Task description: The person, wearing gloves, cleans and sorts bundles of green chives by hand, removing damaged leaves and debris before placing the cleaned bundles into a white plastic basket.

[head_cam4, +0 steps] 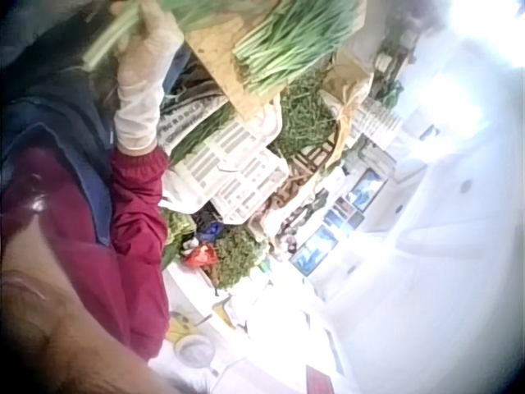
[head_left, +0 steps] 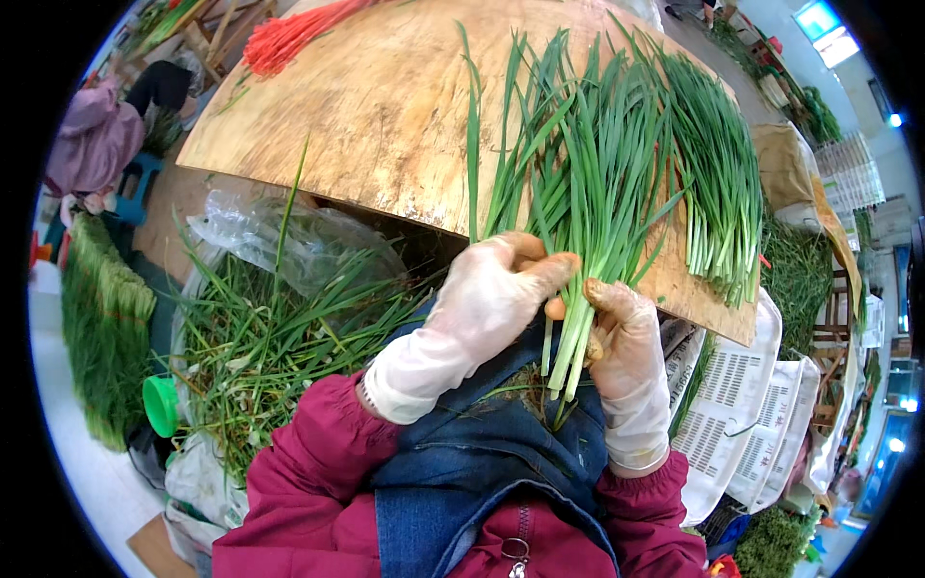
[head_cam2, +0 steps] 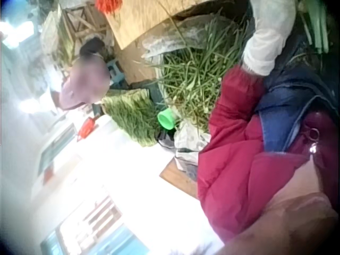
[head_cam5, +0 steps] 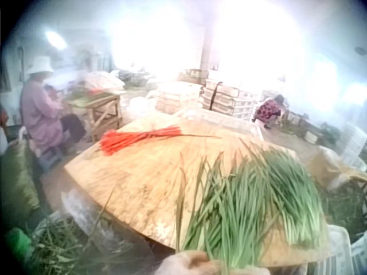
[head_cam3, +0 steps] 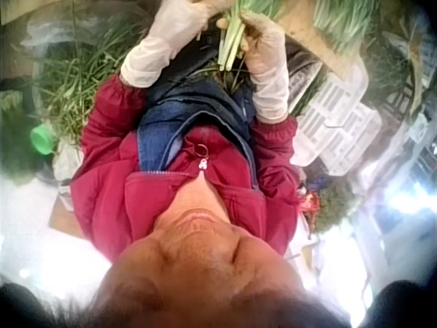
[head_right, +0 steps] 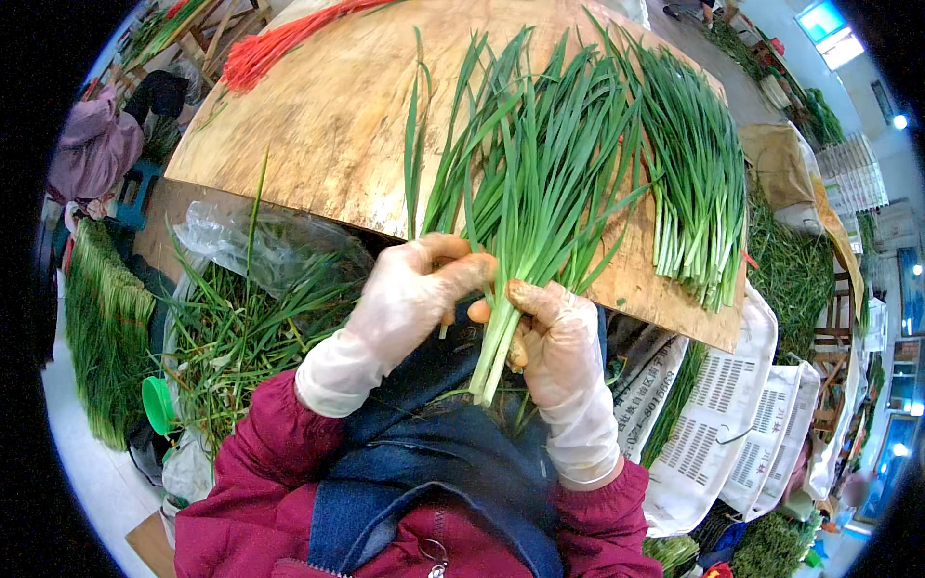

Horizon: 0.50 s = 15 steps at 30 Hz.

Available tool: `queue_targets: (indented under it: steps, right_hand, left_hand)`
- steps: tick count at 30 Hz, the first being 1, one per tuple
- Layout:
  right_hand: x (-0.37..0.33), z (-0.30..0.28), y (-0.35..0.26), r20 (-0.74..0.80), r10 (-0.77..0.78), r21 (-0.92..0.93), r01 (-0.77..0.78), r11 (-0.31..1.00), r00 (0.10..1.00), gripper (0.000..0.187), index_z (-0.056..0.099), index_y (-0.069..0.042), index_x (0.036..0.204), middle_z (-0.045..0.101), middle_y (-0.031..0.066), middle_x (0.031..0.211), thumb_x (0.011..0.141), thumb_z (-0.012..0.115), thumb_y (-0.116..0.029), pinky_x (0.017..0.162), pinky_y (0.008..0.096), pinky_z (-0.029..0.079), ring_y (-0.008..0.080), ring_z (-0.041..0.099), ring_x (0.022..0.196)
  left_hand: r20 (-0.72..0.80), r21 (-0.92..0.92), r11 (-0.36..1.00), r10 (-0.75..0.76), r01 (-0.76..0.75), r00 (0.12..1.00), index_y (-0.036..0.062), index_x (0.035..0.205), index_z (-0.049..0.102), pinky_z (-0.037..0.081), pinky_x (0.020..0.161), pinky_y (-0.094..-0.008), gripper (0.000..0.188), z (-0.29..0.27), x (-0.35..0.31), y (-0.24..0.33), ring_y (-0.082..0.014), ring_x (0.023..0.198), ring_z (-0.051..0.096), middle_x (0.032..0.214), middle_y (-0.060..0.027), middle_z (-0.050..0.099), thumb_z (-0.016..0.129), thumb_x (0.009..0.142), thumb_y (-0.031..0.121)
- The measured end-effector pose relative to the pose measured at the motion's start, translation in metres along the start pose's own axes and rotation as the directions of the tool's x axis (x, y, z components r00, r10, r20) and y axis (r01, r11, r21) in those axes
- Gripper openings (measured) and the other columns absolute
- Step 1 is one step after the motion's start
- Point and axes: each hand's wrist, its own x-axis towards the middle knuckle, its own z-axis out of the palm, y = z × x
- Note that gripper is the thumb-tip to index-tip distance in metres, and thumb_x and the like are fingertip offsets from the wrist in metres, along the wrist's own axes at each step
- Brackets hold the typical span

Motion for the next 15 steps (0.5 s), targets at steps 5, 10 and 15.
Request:
queue_targets:
  steps: [5,10,15]
  right_hand:
    - [0.001,-0.007,0.003,0.061,0.000,0.067,-0.004,0.998,0.998,0.025,0.056,0.008,0.087,0.059,0.0124,0.065,0.079,0.049,-0.014,0.038,0.0185,0.033,0.0091,0.043,0.039]
    - [0.004,-0.005,0.004,0.138,0.042,0.201,-0.069,0.977,0.989,0.026,0.055,0.009,0.089,0.060,0.0126,0.068,0.078,0.049,-0.013,0.038,0.0180,0.032,0.0088,0.043,0.039]
    - [0.004,-0.007,0.002,0.028,0.048,0.195,-0.053,0.979,0.998,0.028,0.055,0.009,0.093,0.062,0.0180,0.077,0.079,0.048,-0.014,0.039,0.0183,0.033,0.0092,0.042,0.039]
  left_hand:
    - [0.051,-0.253,0.966,-0.046,0.058,0.998,-0.0009,0.088,0.060,0.039,0.050,-0.0169,0.018,0.002,-0.011,0.015,-0.0071,0.058,0.052,0.074,-0.0049,0.060,0.059,0.079,0.015]
    - [0.108,-0.426,0.901,0.135,-0.077,0.985,-0.0010,0.083,0.058,0.038,0.043,-0.0169,0.017,-0.008,-0.022,-0.002,-0.0122,0.055,0.055,0.074,-0.0125,0.061,0.056,0.080,0.016]
    - [0.178,-0.636,0.771,0.192,-0.036,0.965,-0.0042,0.082,0.052,0.034,0.035,-0.0196,0.016,-0.047,-0.037,0.011,-0.0118,0.042,0.046,0.065,-0.0134,0.057,0.050,0.084,0.012]
